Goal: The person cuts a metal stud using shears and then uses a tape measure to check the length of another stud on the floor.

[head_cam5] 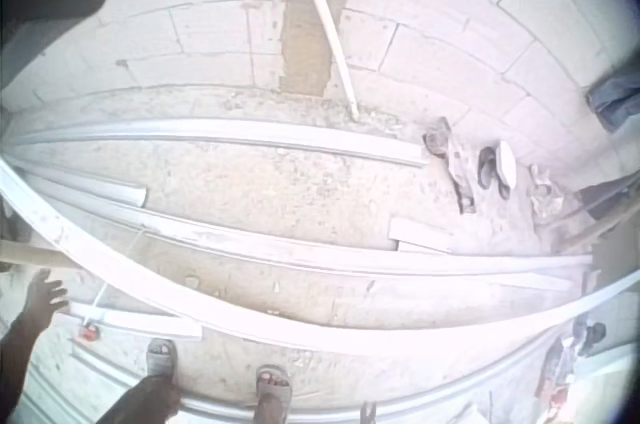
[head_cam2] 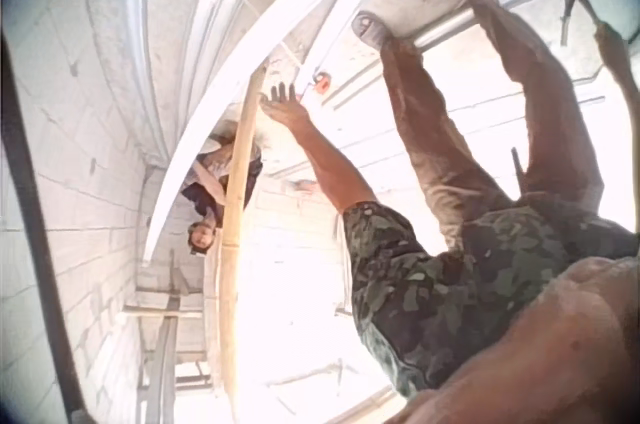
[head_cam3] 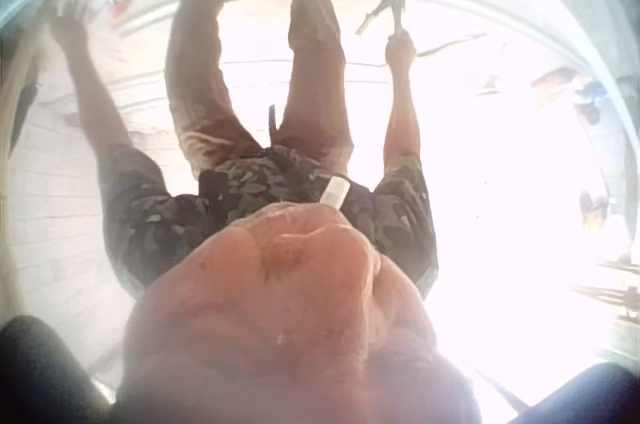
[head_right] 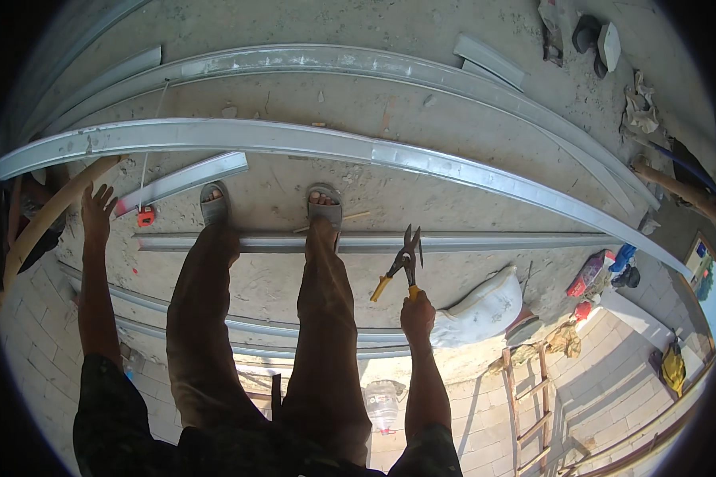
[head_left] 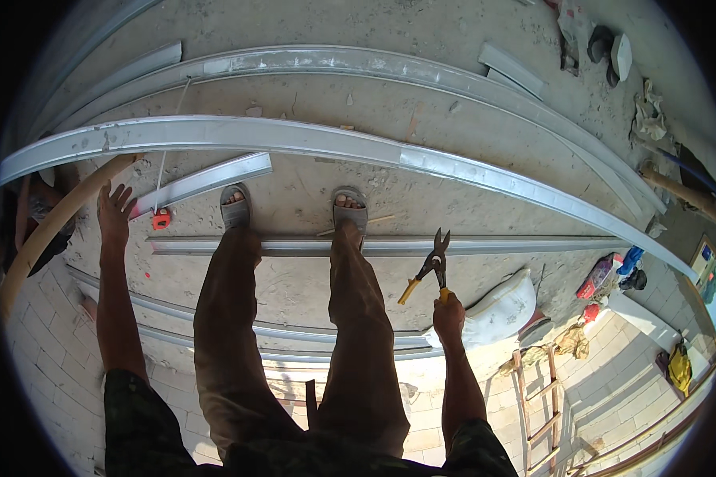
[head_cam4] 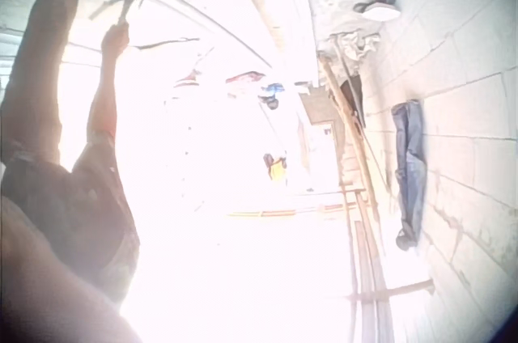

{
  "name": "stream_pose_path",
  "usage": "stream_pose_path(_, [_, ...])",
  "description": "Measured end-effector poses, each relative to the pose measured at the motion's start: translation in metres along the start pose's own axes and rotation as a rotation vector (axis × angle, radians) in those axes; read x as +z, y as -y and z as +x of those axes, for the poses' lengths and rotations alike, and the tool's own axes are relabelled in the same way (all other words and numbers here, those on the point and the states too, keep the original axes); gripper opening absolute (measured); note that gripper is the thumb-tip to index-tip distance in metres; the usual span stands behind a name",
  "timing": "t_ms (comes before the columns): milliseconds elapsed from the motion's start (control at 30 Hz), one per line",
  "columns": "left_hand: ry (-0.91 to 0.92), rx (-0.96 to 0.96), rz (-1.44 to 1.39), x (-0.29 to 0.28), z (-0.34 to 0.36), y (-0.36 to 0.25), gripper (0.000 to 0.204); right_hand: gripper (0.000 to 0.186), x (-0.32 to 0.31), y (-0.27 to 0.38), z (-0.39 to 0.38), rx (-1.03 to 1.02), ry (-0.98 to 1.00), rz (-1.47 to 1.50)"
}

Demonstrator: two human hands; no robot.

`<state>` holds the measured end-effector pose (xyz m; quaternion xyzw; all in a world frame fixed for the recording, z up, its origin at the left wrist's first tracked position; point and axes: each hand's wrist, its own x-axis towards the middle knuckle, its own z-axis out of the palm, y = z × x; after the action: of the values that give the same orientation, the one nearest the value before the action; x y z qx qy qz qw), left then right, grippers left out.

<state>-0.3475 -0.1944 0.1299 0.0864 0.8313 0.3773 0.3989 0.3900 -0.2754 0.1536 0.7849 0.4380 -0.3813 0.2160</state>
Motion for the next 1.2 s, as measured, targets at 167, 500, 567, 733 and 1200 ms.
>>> stream_pose_path(167, [-0.004,-0.233,0.142,0.003,-0.140,0.011,0.070,0.033,-0.038,0.003,-0.043,0.020,0.152,-0.084])
stream_pose_path(500, [0.203,-0.473,0.129,-0.003,-0.256,0.078,0.063,0.030,-0.110,0.036,-0.089,-0.032,0.013,-0.124])
stream_pose_path(567, [0.248,-0.491,0.127,-0.016,-0.262,0.088,0.061,0.029,-0.121,0.044,-0.101,-0.068,-0.036,-0.112])
stream_pose_path(733, [0.204,-0.573,0.105,-0.068,-0.275,0.100,0.058,0.028,-0.147,0.065,-0.110,-0.072,-0.131,-0.186])
stream_pose_path(1200, [-0.049,-0.723,-0.091,-0.111,-0.302,0.116,0.050,0.019,-0.304,0.262,-0.041,-0.416,-0.523,-0.359])
